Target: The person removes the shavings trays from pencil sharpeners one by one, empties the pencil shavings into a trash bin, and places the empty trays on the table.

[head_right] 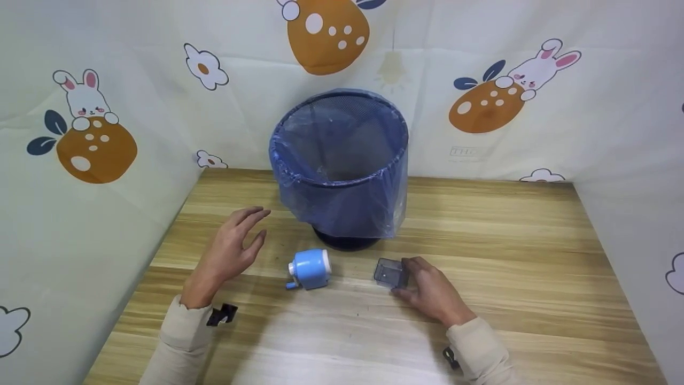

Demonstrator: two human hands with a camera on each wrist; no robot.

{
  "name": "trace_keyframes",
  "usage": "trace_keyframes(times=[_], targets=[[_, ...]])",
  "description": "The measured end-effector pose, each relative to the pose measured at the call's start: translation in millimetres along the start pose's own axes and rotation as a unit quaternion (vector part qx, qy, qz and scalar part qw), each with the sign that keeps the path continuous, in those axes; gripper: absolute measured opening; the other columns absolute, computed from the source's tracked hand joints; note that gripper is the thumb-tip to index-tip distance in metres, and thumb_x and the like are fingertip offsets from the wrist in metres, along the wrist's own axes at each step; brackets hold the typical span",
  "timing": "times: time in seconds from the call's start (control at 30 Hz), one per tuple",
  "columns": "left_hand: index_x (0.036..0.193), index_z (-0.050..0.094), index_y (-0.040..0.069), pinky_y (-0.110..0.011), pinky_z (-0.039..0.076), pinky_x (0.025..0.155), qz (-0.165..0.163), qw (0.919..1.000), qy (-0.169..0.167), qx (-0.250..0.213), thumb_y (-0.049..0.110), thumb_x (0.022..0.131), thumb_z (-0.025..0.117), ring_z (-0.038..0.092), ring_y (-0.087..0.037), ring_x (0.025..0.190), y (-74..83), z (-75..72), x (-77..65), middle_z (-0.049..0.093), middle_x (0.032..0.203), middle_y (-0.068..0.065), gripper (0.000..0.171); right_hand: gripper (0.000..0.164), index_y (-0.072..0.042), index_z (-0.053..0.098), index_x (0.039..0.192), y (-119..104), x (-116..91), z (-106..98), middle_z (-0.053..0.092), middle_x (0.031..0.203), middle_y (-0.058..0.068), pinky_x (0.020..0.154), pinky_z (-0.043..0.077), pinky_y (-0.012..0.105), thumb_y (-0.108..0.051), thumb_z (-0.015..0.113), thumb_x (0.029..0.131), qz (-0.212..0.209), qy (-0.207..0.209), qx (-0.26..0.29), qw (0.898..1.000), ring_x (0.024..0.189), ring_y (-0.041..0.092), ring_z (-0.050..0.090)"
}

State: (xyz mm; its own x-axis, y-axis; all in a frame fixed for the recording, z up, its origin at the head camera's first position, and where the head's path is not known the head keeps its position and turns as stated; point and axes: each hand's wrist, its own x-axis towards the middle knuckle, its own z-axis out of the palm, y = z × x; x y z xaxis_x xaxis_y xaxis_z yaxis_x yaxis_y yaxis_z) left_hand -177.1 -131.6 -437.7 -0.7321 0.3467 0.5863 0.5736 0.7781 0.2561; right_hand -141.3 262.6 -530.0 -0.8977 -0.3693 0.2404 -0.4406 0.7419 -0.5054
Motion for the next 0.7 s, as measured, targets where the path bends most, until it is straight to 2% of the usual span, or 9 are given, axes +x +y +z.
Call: trace_keyframes(times=[0.47,0.7], targets=[[0.119,0.061,0.003,-0.038,0.047,0.093,-0.018,0.9997,-0.015,0.004,0.007,0.081,0.064,0.056,-0.026,0.110,1.0,-1.0,-1.3,0.060,0.116,-0.012,0.038,0.064,0.004,0.058,0.120,-3.7,-0.1,0.7,0.062,0.111,0.012,0.085,0.050,0.042,-0.029,0.081,0.071,0.007,-0.012,-0.015,1.000,0.099,0.025,0.061],[0.118,0.061,0.002,-0.040,0.047,0.093,-0.021,0.9997,-0.011,-0.005,0.006,0.082,0.064,0.056,-0.028,0.110,-1.2,-0.4,-1.2,0.060,0.116,-0.014,0.037,0.067,0.003,0.056,0.124,-5.0,-0.6,-2.2,0.061,0.114,0.012,0.087,0.049,0.043,-0.033,0.079,0.072,0.014,-0.022,-0.007,1.000,0.102,0.025,0.060]])
